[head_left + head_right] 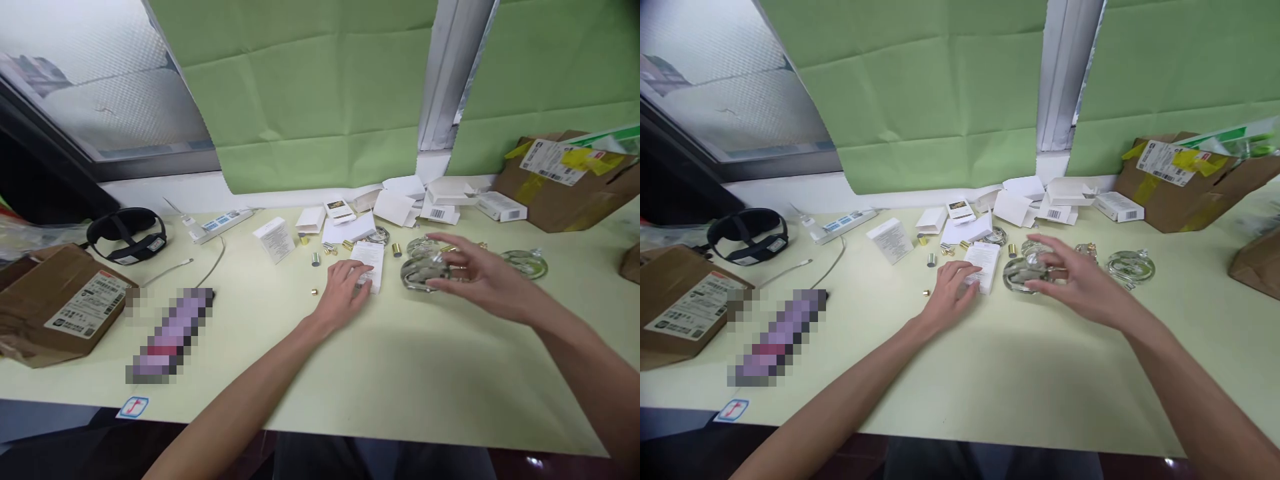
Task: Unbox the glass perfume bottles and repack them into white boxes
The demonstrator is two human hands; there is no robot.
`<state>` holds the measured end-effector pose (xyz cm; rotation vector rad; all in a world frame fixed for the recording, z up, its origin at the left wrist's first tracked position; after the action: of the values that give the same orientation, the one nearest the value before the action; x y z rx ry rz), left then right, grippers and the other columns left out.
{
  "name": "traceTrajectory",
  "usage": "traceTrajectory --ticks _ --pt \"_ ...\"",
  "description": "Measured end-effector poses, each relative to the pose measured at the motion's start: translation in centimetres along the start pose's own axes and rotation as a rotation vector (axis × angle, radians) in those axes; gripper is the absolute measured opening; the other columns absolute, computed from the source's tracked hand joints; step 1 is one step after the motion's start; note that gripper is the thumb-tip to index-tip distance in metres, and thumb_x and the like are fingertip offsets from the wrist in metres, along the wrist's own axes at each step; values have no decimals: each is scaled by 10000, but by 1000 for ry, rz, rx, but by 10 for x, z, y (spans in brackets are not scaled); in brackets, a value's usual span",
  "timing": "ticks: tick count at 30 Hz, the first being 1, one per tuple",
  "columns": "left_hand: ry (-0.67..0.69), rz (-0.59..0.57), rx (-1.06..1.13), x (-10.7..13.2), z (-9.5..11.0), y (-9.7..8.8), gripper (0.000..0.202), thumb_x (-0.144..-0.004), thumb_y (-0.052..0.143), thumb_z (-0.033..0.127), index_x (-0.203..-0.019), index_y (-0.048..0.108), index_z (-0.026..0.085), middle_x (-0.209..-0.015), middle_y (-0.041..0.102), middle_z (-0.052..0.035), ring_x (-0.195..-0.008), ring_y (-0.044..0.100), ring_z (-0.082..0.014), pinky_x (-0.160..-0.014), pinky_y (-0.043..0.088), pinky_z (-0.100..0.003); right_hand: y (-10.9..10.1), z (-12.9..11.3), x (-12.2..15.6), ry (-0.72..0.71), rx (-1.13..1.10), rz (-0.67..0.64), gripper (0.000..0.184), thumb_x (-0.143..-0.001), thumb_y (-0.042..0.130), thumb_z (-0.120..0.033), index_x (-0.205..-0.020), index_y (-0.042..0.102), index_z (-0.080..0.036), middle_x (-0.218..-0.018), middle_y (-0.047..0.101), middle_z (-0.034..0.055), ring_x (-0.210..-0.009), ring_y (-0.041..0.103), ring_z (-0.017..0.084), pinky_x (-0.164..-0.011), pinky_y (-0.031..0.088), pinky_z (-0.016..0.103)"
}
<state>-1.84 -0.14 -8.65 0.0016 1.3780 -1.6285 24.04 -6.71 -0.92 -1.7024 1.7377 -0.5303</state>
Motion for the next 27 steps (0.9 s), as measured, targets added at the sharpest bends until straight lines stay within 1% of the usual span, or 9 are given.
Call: traceTrajectory --ticks 2,4,8,11,13,16,20,23,27 --pt "-39 85 -1 -3 -3 -7 240 -978 499 278 -1201 568 225 -1157 617 -74 -1132 537 -210 -994 392 -388 26 8 1 -24 -41 -110 718 -847 659 -535 -1482 390 -335 -1361 593 122 -1308 541 299 -989 516 426" --pt "-113 163 13 -7 -8 -16 207 -977 491 278 -1151 585 217 -1069 637 -63 -1013 567 -195 -932 420 -370 43 18 -1 -23 -65 -184 708 -869 625 -542 -1491 354 -339 -1440 529 123 -1353 493 316 -1052 464 473" --pt "-306 246 79 -14 -30 -35 183 -982 457 290 -1053 603 207 -861 630 -27 -737 540 -154 -750 456 -306 58 29 -8 -13 -39 -244 720 -886 605 -519 -1517 306 -342 -1378 585 134 -1339 501 339 -1063 430 525" --pt "-411 280 48 -14 -52 -43 194 -968 452 260 -1060 615 207 -882 624 -33 -747 543 -158 -737 460 -299 63 30 -10 -13 -41 -276 715 -900 586 -501 -1528 282 -343 -1371 594 132 -1338 502 334 -1066 419 523" --pt "-438 240 0 -13 -65 -44 217 -942 466 212 -1092 623 207 -961 627 -48 -830 560 -173 -791 470 -312 63 31 -9 -5 -46 -286 702 -909 572 -494 -1530 281 -341 -1380 586 132 -1347 492 330 -1069 414 517" --pt "-464 73 -109 -15 -81 -43 274 -916 467 166 -1138 622 207 -1065 632 -67 -965 564 -208 -901 461 -363 63 31 -5 -15 -74 -295 715 -910 562 -506 -1539 259 -352 -1398 576 115 -1347 492 320 -1062 425 494" --pt "-463 -85 -190 -27 -89 -47 285 -872 519 154 -1125 638 211 -1097 643 -86 -1081 548 -282 -951 432 -463 73 21 3 -58 -101 -241 814 -849 629 -554 -1535 237 -361 -1451 508 91 -1350 476 306 -1062 433 453" --pt "-378 -114 -176 -48 -82 -51 271 -884 516 173 -1123 638 213 -1100 646 -80 -1081 564 -270 -954 438 -445 92 11 5 -23 -85 -74 863 -793 675 -581 -1505 264 -318 -1393 502 103 -1285 504 300 -1053 429 458" --pt "-146 -183 -96 -84 -53 -42 245 -924 464 190 -1084 651 189 -1032 666 -71 -968 613 -213 -880 481 -353 114 5 3 25 -76 138 787 -765 704 -536 -1415 342 -278 -1192 536 81 -1170 534 276 -1013 440 449"
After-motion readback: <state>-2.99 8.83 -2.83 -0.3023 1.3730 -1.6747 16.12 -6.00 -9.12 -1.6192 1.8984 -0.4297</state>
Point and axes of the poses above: each hand's wrist, its own x-axis away from the middle knuckle, its own y-axis out of the palm, z = x × y, the point moved 2 cm from there along -x, towards the middle knuckle
